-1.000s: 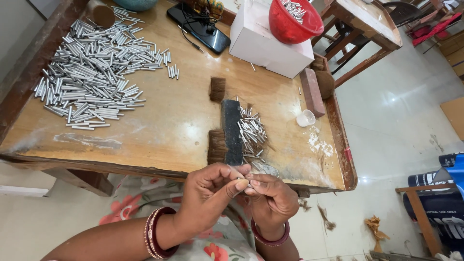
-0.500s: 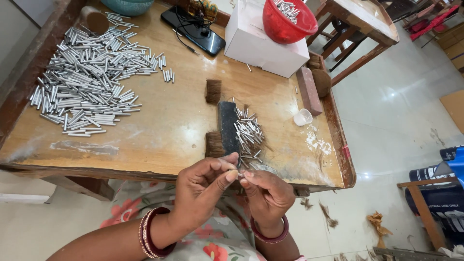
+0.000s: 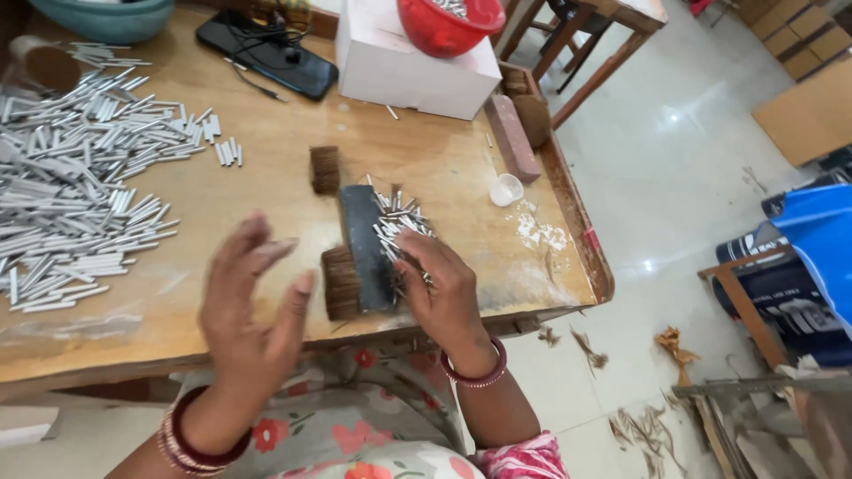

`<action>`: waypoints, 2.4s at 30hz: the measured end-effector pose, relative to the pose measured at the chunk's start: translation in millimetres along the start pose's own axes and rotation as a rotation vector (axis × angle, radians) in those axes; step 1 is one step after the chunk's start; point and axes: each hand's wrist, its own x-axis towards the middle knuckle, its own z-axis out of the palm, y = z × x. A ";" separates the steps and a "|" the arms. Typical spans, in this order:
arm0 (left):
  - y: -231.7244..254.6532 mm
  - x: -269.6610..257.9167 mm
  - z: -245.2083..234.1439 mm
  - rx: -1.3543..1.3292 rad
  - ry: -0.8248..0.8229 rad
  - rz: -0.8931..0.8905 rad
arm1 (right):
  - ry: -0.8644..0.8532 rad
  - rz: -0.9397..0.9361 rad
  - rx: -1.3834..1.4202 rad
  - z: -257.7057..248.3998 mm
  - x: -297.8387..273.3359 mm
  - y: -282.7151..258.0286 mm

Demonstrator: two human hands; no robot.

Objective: The recorder is picking up small metal pins from a pile, brushing them against a fixed brush block to clean or prepare them, and organizing them on the workbench.

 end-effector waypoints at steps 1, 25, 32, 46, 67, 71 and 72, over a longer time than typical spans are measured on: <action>-9.8 1.4 -1.1 -0.016 -0.015 0.009 | 0.016 0.011 -0.013 -8.3 3.0 12.1; -38.9 4.2 -1.7 -0.266 0.040 -0.233 | -0.052 0.257 -0.896 -89.7 5.8 181.8; -43.6 3.4 -1.9 -0.221 -0.081 -0.303 | -0.209 -0.180 -0.232 -6.5 6.8 -2.5; -38.3 11.1 12.8 0.220 -0.942 -0.175 | -0.144 -0.080 0.049 15.2 -14.6 -10.1; -17.6 -12.3 3.7 -0.219 -0.151 -0.155 | -0.027 -0.017 0.278 18.5 -10.6 -27.6; -22.3 -15.9 5.4 -0.141 -0.122 -0.233 | -0.086 -0.148 -0.263 22.4 -8.7 -36.2; -23.6 -17.3 7.4 -0.091 -0.139 -0.244 | -0.098 -0.174 -0.327 24.3 -8.9 -37.8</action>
